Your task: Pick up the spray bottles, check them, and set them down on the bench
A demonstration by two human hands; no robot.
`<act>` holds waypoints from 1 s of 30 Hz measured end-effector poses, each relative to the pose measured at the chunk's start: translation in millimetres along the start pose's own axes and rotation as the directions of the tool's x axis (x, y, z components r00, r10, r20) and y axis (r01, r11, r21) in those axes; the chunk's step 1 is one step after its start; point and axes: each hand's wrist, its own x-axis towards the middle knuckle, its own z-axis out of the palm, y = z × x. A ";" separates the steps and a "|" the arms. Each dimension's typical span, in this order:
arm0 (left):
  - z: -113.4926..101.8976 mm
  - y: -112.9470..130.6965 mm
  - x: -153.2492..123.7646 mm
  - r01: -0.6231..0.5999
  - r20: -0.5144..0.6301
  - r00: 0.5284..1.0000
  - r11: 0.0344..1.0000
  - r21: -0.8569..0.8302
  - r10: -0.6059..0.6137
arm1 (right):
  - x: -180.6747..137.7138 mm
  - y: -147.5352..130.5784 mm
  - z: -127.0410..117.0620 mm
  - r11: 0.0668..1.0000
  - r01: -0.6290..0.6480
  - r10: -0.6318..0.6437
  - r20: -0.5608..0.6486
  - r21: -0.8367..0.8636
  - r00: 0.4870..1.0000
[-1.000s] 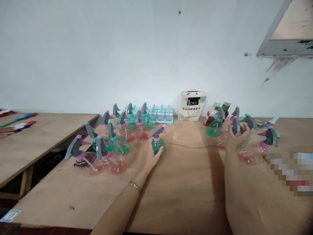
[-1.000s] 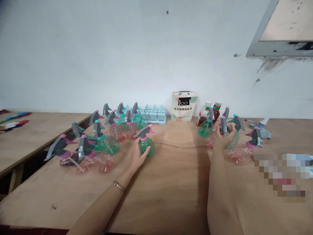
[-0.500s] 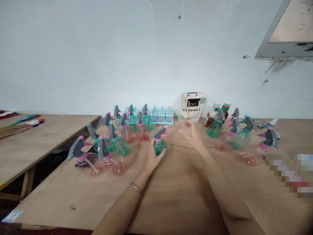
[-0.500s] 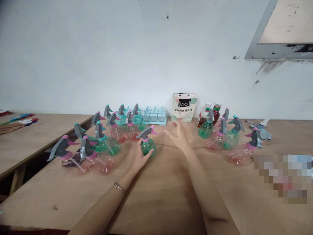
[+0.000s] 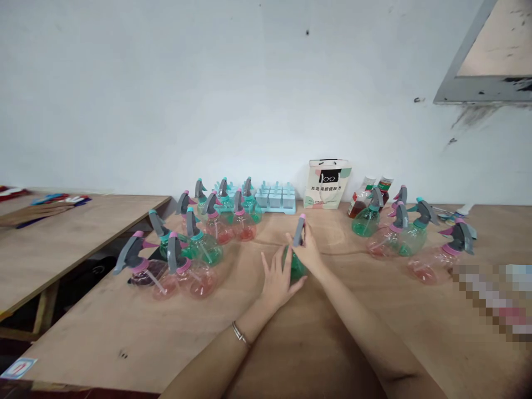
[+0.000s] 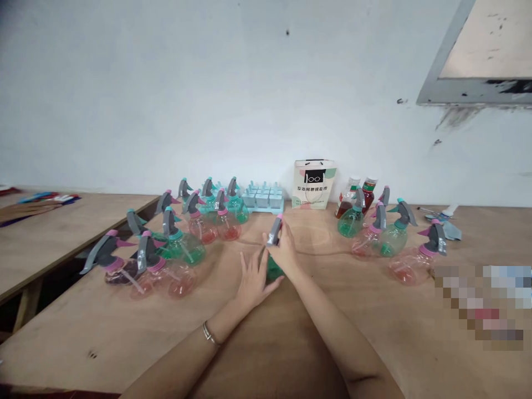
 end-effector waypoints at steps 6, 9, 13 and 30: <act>-20.8 -24.9 6.2 -0.076 -0.160 0.986 0.976 -0.205 0.043 | 6.7 -5.7 -15.5 0.976 -0.063 0.043 0.103 0.207 0.994; -31.4 -60.9 26.5 0.143 -0.332 0.907 0.932 -0.333 -0.258 | 10.7 -12.1 -22.3 0.954 -0.069 0.036 0.116 0.292 0.993; -34.9 -108.0 67.7 0.372 -0.400 0.733 0.816 -0.443 -0.551 | 14.9 -14.4 -25.5 0.905 -0.082 0.031 0.126 0.417 0.991; -3.2 -93.2 63.7 0.447 -0.123 0.828 0.776 -0.446 -0.547 | 17.4 -17.8 -33.3 0.928 -0.203 0.141 0.209 0.313 0.968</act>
